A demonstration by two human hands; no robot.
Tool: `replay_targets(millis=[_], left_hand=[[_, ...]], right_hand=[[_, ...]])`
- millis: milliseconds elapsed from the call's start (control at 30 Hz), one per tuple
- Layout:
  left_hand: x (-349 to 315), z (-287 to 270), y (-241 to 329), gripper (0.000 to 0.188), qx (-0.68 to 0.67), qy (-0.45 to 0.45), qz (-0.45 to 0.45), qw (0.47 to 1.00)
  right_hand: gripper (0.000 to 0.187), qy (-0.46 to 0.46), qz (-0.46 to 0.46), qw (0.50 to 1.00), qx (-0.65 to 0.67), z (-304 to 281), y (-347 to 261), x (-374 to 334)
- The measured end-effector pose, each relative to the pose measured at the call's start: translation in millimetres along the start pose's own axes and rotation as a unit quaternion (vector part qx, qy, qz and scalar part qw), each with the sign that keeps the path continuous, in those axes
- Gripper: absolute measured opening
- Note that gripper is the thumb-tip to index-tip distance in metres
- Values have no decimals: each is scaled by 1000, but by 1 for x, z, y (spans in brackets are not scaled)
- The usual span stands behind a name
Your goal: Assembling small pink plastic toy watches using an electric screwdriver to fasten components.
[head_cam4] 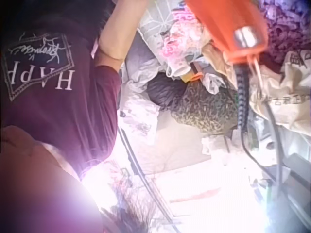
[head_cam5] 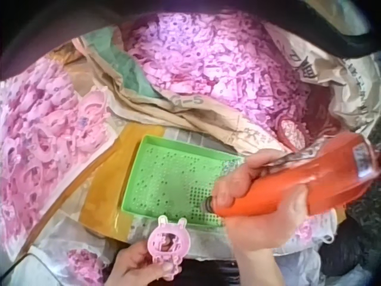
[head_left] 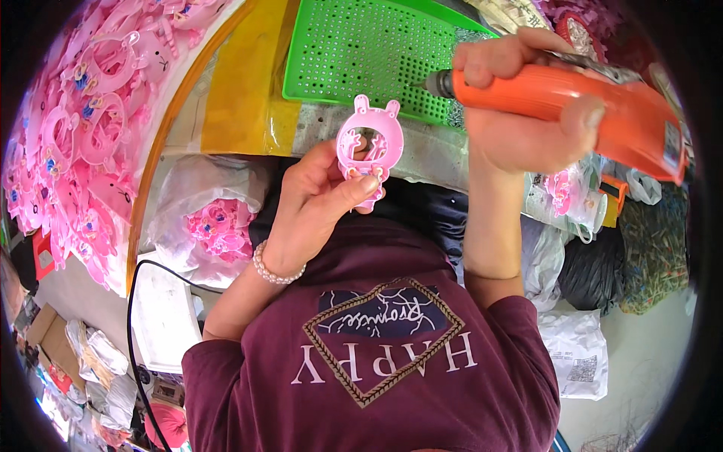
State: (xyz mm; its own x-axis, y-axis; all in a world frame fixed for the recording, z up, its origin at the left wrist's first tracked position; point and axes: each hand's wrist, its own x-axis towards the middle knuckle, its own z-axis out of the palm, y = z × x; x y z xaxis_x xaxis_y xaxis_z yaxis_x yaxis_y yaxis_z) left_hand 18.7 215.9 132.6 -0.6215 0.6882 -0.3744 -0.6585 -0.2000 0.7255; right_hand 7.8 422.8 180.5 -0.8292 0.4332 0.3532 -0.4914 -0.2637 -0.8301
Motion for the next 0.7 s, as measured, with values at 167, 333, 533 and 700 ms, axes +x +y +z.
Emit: replay_targets(millis=[167, 333, 533, 700], left_hand=[[2, 3, -2, 28, -2, 3, 5, 1000], [1, 1, -2, 30, 2, 7, 12, 1000], [2, 3, -1, 28, 9, -1, 20, 1000], [1, 1, -4, 27, -14, 21, 33, 999]], right_hand=[[78, -144, 8, 988, 49, 9, -27, -9], [78, -298, 56, 951, 57, 28, -39, -9], [79, -298, 40, 952, 51, 23, -27, -29], [79, -269, 44, 960, 61, 34, -17, -38]])
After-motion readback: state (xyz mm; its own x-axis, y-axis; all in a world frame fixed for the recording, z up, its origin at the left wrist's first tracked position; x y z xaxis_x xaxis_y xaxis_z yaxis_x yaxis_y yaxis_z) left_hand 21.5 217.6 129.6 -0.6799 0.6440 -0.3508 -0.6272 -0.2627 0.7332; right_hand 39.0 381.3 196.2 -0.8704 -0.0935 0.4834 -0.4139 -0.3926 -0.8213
